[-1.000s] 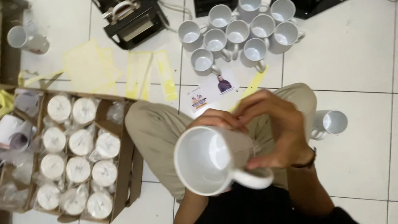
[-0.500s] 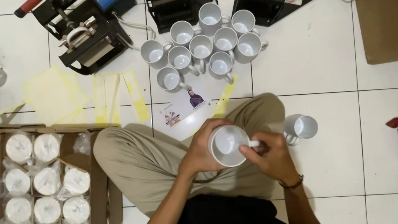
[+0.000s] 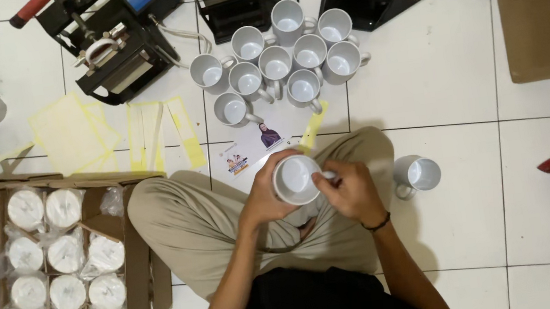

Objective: The person sits on the floor and wraps a printed transfer sheet around a white mug. They then place the mug into a heat press machine, close the press, and later remove the mug. The person repeats this process with another mug.

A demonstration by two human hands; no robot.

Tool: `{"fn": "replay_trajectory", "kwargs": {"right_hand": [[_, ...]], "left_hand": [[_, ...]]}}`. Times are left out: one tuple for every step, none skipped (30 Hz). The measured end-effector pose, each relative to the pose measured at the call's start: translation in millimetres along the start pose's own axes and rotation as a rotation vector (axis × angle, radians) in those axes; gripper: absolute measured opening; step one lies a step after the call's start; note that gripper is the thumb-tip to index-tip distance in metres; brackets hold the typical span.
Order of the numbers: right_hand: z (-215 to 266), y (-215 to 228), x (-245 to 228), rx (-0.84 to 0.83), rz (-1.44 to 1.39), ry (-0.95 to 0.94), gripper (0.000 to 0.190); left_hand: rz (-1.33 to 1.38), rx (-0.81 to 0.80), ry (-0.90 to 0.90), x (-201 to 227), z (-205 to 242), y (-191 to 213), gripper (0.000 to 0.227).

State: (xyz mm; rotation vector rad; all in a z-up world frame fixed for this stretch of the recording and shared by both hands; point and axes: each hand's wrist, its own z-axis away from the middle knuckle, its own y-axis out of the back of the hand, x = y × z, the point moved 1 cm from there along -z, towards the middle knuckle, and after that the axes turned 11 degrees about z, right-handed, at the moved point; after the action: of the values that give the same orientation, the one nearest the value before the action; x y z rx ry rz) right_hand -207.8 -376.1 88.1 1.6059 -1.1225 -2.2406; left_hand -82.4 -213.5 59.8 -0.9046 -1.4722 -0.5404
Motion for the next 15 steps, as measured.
{"fn": "replay_trajectory", "kwargs": {"right_hand": [[-3.1, -4.8, 6.2, -0.005, 0.000, 0.002, 0.026], [-6.3, -9.6, 12.5, 0.016, 0.009, -0.011, 0.027], [-8.1, -14.6, 18.2, 0.035, 0.017, -0.025, 0.029], [-12.4, -20.2, 28.4, 0.027, 0.017, -0.024, 0.029], [-16.5, -25.2, 40.0, 0.046, -0.018, -0.114, 0.032], [-20.2, -30.4, 51.4, 0.064, -0.052, -0.204, 0.035], [-27.3, -39.3, 61.7, 0.056, -0.048, -0.202, 0.035], [-34.0, -48.1, 72.4, 0.082, -0.078, -0.253, 0.034], [-40.7, -57.5, 82.6, 0.106, -0.109, -0.305, 0.033], [-48.8, -64.4, 86.2, 0.096, -0.106, -0.302, 0.033], [-57.9, -72.3, 89.4, 0.094, -0.079, -0.293, 0.036], [-66.9, -80.2, 92.4, 0.093, -0.052, -0.283, 0.039], [-74.1, -85.4, 91.0, 0.083, -0.052, -0.280, 0.039], [-81.2, -90.7, 89.6, 0.079, -0.044, -0.293, 0.038], [-88.4, -97.4, 87.3, 0.075, -0.038, -0.306, 0.036]], "left_hand": [[0.000, 0.005, 0.001, -0.2, -2.1, -3.5, 0.089], [-0.044, 0.078, -0.040, 0.0, -4.2, -6.2, 0.085], [-0.088, 0.152, -0.078, 0.8, -4.9, -9.1, 0.080], [-0.089, 0.158, -0.074, -9.1, -3.3, -11.3, 0.080], [-0.107, 0.261, -0.032, -19.7, -1.6, -13.1, 0.082], [-0.125, 0.363, 0.011, -30.3, 0.6, -14.8, 0.084], [-0.123, 0.372, 0.014, -34.7, 1.8, -15.5, 0.084], [-0.168, 0.394, 0.053, -39.1, 3.2, -15.9, 0.094], [-0.213, 0.416, 0.094, -43.0, 5.1, -16.0, 0.103], [-0.212, 0.427, 0.098, -46.8, 6.0, -11.9, 0.103], [-0.271, 0.443, 0.199, -51.5, 6.8, -6.5, 0.096], [-0.329, 0.458, 0.301, -56.0, 7.7, -1.1, 0.089], [-0.330, 0.468, 0.305, -69.0, 6.9, 5.6, 0.089], [-0.445, 0.416, 0.398, -82.4, 6.3, 12.0, 0.080], [-0.561, 0.360, 0.492, -95.4, 6.5, 19.9, 0.071]]}}
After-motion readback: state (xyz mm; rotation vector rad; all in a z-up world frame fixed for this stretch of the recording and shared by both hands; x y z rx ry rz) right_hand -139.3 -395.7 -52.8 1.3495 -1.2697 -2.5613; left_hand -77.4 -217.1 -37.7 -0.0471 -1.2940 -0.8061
